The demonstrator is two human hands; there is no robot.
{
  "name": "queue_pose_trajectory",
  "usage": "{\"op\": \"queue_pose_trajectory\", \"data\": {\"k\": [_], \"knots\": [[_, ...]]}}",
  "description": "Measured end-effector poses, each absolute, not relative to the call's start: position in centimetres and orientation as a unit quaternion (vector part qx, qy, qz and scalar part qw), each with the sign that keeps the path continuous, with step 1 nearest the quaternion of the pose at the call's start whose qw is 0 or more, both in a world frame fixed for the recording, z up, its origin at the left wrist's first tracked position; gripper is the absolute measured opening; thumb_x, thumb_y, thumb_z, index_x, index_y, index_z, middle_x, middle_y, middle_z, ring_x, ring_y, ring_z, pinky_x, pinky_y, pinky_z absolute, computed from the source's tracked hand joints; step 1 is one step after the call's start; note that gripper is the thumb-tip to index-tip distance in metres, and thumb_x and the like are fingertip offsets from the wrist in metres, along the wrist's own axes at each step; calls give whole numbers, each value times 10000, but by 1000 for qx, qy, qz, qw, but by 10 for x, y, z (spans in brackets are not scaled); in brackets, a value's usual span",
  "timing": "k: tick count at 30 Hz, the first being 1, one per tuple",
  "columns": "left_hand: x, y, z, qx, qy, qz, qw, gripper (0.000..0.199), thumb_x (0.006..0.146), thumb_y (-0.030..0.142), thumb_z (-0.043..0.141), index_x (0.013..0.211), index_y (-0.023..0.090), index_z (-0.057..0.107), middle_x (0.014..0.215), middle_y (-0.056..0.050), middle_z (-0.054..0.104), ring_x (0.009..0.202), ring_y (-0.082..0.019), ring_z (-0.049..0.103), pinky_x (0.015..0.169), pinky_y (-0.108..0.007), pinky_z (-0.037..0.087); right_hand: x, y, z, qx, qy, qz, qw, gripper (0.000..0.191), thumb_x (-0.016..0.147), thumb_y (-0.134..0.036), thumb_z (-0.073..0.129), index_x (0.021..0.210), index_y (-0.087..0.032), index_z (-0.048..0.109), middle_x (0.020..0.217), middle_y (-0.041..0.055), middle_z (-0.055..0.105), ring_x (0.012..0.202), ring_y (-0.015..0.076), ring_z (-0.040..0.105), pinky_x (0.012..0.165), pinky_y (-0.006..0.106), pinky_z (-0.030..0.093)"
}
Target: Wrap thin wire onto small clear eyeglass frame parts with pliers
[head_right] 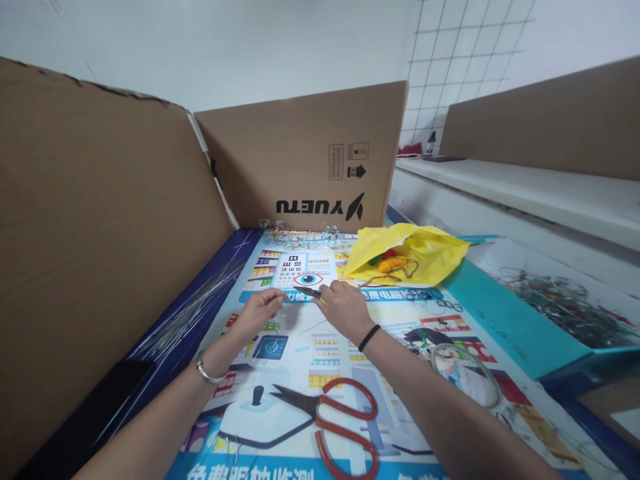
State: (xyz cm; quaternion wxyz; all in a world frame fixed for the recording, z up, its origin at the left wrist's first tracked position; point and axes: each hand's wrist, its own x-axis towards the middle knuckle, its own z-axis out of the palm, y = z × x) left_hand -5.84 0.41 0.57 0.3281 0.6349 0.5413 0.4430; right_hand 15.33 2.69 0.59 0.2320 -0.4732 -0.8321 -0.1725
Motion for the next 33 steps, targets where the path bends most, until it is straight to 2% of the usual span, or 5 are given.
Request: {"op": "queue_pose_trajectory", "data": {"k": [7,12,16,24,33], "knots": [[-63,8,5,661,564,446,217,170,769,195,443,784,167,610,721,-12,598,697,-135,547,658,-246,422,156,29,6,-386,-832,-167,363,282,856,-368,462,1000,-158,582,811,73,554,795,183,468,714,290,334],[-63,2,9,724,557,400,75,210,819,157,407,862,185,611,859,-40,615,848,-157,557,773,-273,424,151,24,6,-378,-853,-172,316,234,842,-349,487,945,-167,591,782,65,538,786,184,453,701,288,323],[-59,-5,12,755,556,349,22,239,846,148,381,923,191,602,893,-50,616,869,-160,566,784,-269,434,148,22,8,-419,-849,-170,275,241,845,-365,477,922,-166,589,787,70,525,789,189,434,710,291,304],[-56,-3,12,758,541,357,70,243,862,197,369,886,176,610,863,-53,616,849,-165,560,767,-276,426,148,21,11,-408,-854,-193,260,234,834,-347,492,950,-165,580,815,74,513,785,192,404,719,297,280],[-53,-1,14,741,534,368,176,192,788,150,402,746,168,588,773,-35,604,787,-163,534,714,-269,396,152,23,17,-360,-857,-274,247,177,841,-292,484,899,-160,587,783,72,507,766,188,392,689,306,250]]}}
